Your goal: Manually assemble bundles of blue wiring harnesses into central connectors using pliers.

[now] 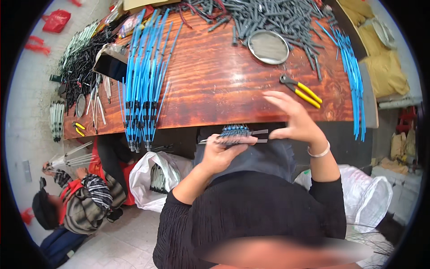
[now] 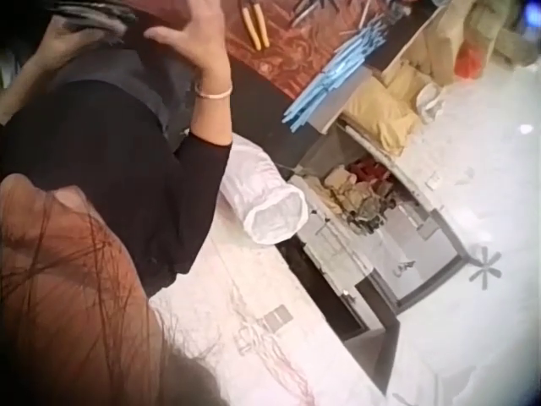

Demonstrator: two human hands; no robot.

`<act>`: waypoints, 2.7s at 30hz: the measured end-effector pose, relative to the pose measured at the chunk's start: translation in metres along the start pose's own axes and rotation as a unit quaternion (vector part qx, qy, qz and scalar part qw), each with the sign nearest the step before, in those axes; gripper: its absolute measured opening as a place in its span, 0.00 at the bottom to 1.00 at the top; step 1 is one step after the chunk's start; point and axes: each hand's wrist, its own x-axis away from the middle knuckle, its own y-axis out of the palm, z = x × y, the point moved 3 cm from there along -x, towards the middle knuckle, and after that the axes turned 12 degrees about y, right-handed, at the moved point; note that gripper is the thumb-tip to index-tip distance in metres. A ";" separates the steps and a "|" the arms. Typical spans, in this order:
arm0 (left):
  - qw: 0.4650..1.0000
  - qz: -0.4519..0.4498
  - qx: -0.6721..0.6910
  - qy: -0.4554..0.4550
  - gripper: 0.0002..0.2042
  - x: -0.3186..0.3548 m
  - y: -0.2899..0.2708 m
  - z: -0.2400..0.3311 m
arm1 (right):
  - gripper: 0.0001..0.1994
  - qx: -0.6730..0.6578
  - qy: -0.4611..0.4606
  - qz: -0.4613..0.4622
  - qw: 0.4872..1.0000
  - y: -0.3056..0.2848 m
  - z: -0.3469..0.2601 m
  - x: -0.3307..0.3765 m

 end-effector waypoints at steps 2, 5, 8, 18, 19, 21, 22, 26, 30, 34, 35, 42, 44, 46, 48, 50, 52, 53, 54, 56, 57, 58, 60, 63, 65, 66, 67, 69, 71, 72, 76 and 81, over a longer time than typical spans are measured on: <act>0.994 -0.053 -0.002 -0.099 0.07 0.005 -0.003 0.033 | 0.46 -0.015 0.012 -0.051 0.999 0.034 0.016 0.009; 0.977 -0.175 0.020 -0.123 0.06 0.006 -0.013 0.052 | 0.54 0.155 -0.011 -0.084 0.984 0.079 0.018 0.012; 0.948 -0.310 0.074 0.010 0.07 0.007 -0.011 0.071 | 0.61 0.108 -0.060 -0.160 0.979 0.109 0.007 0.020; 0.956 -0.290 0.005 0.034 0.06 0.030 -0.001 0.051 | 0.62 -0.426 -0.098 -0.348 0.829 0.111 0.004 0.015; 0.969 -0.243 -0.035 -0.025 0.06 0.031 0.000 0.041 | 0.60 -0.491 -0.080 -0.346 0.796 0.113 0.009 0.012; 0.970 -0.229 -0.072 0.035 0.06 0.029 0.003 0.002 | 0.57 -0.545 -0.060 -0.345 0.762 0.119 0.019 0.005; 0.966 -0.214 -0.109 0.091 0.07 0.025 0.003 -0.016 | 0.52 -0.616 0.032 -0.317 0.720 0.123 0.028 -0.001; 0.978 -0.113 -0.080 0.155 0.07 0.009 0.010 -0.058 | 0.29 -0.462 0.214 -0.029 0.860 0.089 0.088 -0.025; 0.999 0.040 0.012 0.002 0.05 0.000 0.009 -0.074 | 0.07 -0.003 0.058 0.334 0.941 -0.004 0.014 -0.027; 0.998 0.038 0.037 -0.023 0.05 -0.001 0.013 -0.072 | 0.06 0.205 -0.199 0.300 0.910 0.030 -0.081 -0.005; 0.999 0.044 0.022 -0.008 0.07 -0.001 0.012 -0.073 | 0.06 0.207 -0.197 0.299 0.910 0.035 -0.080 -0.007; 0.997 -0.049 -0.042 -0.043 0.22 0.011 -0.001 -0.079 | 0.21 0.241 -0.263 0.264 0.896 0.052 -0.060 -0.036; 0.986 0.073 -0.130 0.071 0.19 0.030 -0.011 -0.071 | 0.21 0.238 -0.278 0.263 0.893 0.046 -0.059 -0.040; 0.968 0.133 -0.172 0.127 0.17 0.034 -0.019 -0.067 | 0.21 0.238 -0.286 0.262 0.891 0.041 -0.061 -0.044; 0.962 0.157 -0.183 0.130 0.17 0.017 -0.023 -0.059 | 0.21 0.253 -0.306 0.259 0.880 0.040 -0.064 -0.045; 0.958 0.173 -0.188 0.130 0.18 -0.001 -0.030 -0.058 | 0.21 0.261 -0.319 0.254 0.875 0.042 -0.066 -0.043; 0.979 -0.053 -0.187 0.063 0.17 -0.027 -0.029 -0.065 | 0.20 0.254 -0.352 0.247 0.866 0.045 -0.071 -0.045; 0.969 -0.166 -0.182 0.029 0.17 -0.033 -0.026 -0.069 | 0.20 0.252 -0.369 0.244 0.861 0.045 -0.073 -0.045; 0.970 -0.164 -0.178 0.032 0.17 -0.039 -0.025 -0.071 | 0.20 0.256 -0.370 0.240 0.860 0.045 -0.072 -0.045; 0.942 -0.204 -0.243 0.106 0.16 -0.047 -0.018 -0.071 | 0.19 0.257 -0.384 0.256 0.849 0.046 -0.067 -0.040; 0.924 -0.223 -0.275 0.142 0.15 -0.049 -0.015 -0.073 | 0.19 0.257 -0.390 0.263 0.844 0.047 -0.065 -0.038; 0.926 -0.219 -0.271 0.143 0.15 -0.049 -0.015 -0.078 | 0.19 0.259 -0.391 0.257 0.845 0.047 -0.064 -0.035; 0.908 -0.240 -0.254 0.230 0.14 -0.041 -0.020 -0.087 | 0.18 0.235 -0.424 0.236 0.842 0.051 -0.068 -0.026; 0.896 -0.241 -0.255 0.273 0.13 -0.032 -0.021 -0.092 | 0.18 0.216 -0.440 0.195 0.849 0.063 -0.062 -0.006; 0.890 -0.232 -0.291 0.262 0.14 -0.027 -0.021 -0.091 | 0.17 0.203 -0.444 0.167 0.857 0.060 -0.060 -0.009; 0.891 -0.229 -0.290 0.263 0.14 -0.031 -0.020 -0.092 | 0.16 0.209 -0.407 0.182 0.870 0.049 -0.059 -0.013; 0.898 -0.232 -0.284 0.241 0.14 -0.032 -0.023 -0.092 | 0.15 0.210 -0.371 0.200 0.882 0.040 -0.062 -0.017; 0.910 -0.242 -0.270 0.200 0.15 -0.035 -0.026 -0.090 | 0.11 0.196 -0.289 0.257 0.901 0.020 -0.050 -0.027; 0.911 -0.247 -0.268 0.193 0.15 -0.038 -0.027 -0.082 | 0.09 0.178 -0.244 0.299 0.905 0.009 -0.025 -0.055; 0.912 -0.256 -0.258 0.191 0.16 -0.042 -0.025 -0.077 | 0.07 0.170 -0.189 0.251 0.934 0.014 -0.003 -0.071; 0.916 -0.279 -0.230 0.174 0.18 -0.047 -0.023 -0.082 | 0.05 0.147 -0.210 0.055 0.965 0.074 0.030 -0.091; 0.901 -0.224 -0.309 0.208 0.20 -0.047 -0.030 -0.071 | 0.06 0.188 -0.161 -0.033 0.968 0.082 0.041 -0.094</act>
